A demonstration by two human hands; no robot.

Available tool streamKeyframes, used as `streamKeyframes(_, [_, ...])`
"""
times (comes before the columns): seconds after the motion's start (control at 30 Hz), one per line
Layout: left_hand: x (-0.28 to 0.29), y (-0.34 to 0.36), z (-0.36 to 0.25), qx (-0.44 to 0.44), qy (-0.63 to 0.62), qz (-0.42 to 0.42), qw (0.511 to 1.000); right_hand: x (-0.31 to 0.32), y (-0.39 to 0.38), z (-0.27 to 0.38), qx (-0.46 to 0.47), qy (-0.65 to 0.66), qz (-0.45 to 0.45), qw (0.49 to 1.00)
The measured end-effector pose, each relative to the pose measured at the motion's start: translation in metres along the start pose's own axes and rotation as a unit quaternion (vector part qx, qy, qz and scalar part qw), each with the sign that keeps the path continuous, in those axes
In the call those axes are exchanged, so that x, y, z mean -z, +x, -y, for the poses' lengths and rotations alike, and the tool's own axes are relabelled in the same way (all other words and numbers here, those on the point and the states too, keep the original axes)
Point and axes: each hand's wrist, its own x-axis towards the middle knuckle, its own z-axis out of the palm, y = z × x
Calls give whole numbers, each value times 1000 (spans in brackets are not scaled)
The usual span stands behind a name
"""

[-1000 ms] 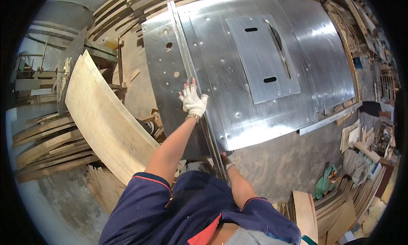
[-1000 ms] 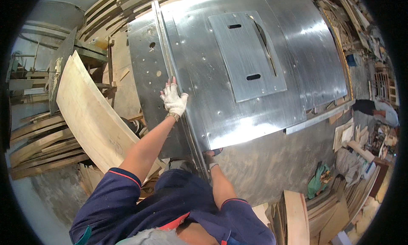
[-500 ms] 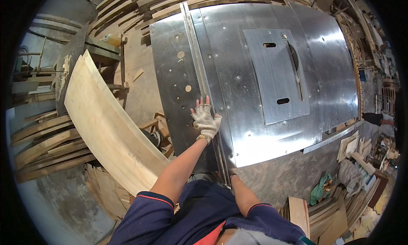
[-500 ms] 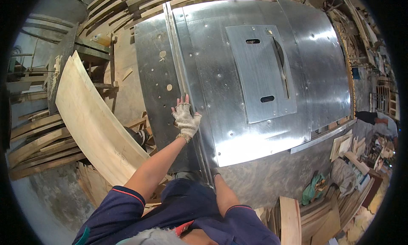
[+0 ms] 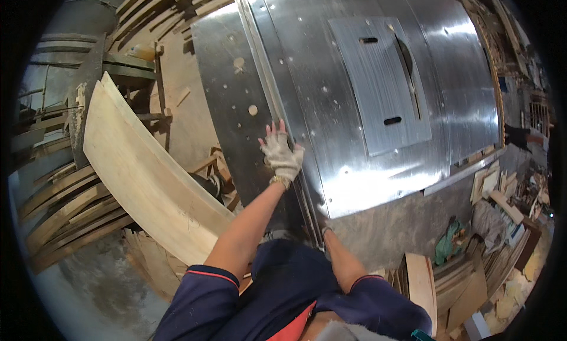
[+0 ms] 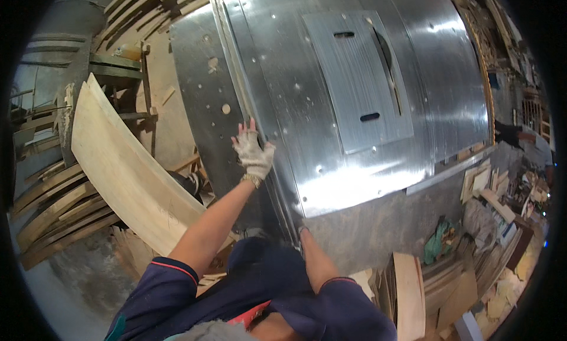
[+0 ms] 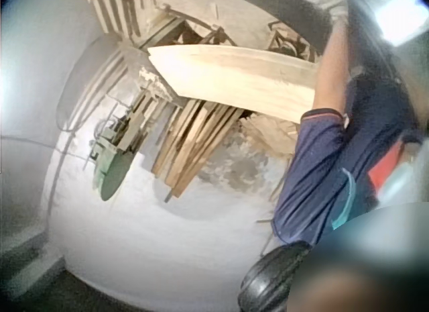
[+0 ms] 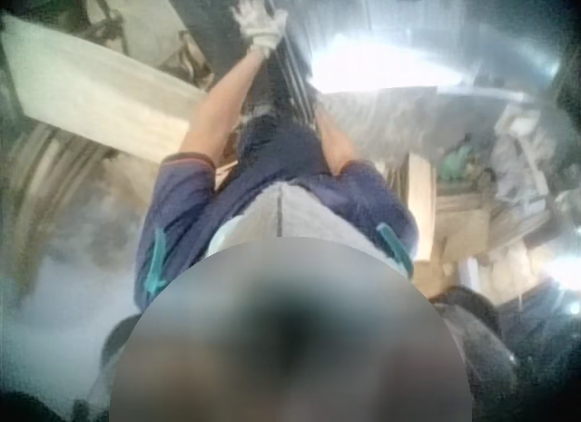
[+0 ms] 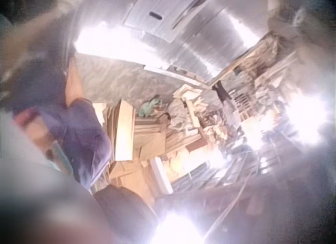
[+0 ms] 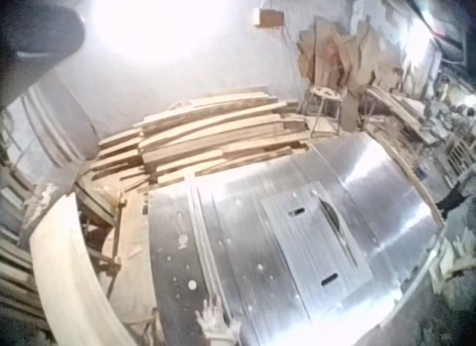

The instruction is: The person adjusts the fence on a table saw, then cuts several pieces of plywood into smaller sections. The person handles the wood by hand and uses the table saw to make straight cuts.

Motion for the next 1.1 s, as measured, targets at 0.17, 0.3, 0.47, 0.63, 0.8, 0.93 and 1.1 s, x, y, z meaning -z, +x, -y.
streamKeyframes(0.17, [-26,-2,7,-80,-69,-95,990,8,-3,-13,17,-78,21,997])
streamKeyframes(0.3, [-51,-1,18,-67,-9,-108,992,19,2,-17,24,-107,41,993])
streamKeyframes(0.47, [-63,-9,22,-81,15,-113,990,27,2,-18,28,-121,58,991])
streamKeyframes(0.63, [-65,-16,25,-93,8,-121,988,27,-3,-24,31,-128,69,989])
streamKeyframes(0.8, [-62,-18,24,-84,10,-111,990,26,0,-29,26,-136,73,988])
streamKeyframes(0.93, [-55,-21,14,-29,-19,-69,997,24,1,-31,23,-143,72,987])
streamKeyframes(1.1, [-51,-21,12,-32,-36,-80,996,21,3,-30,20,-150,72,986])
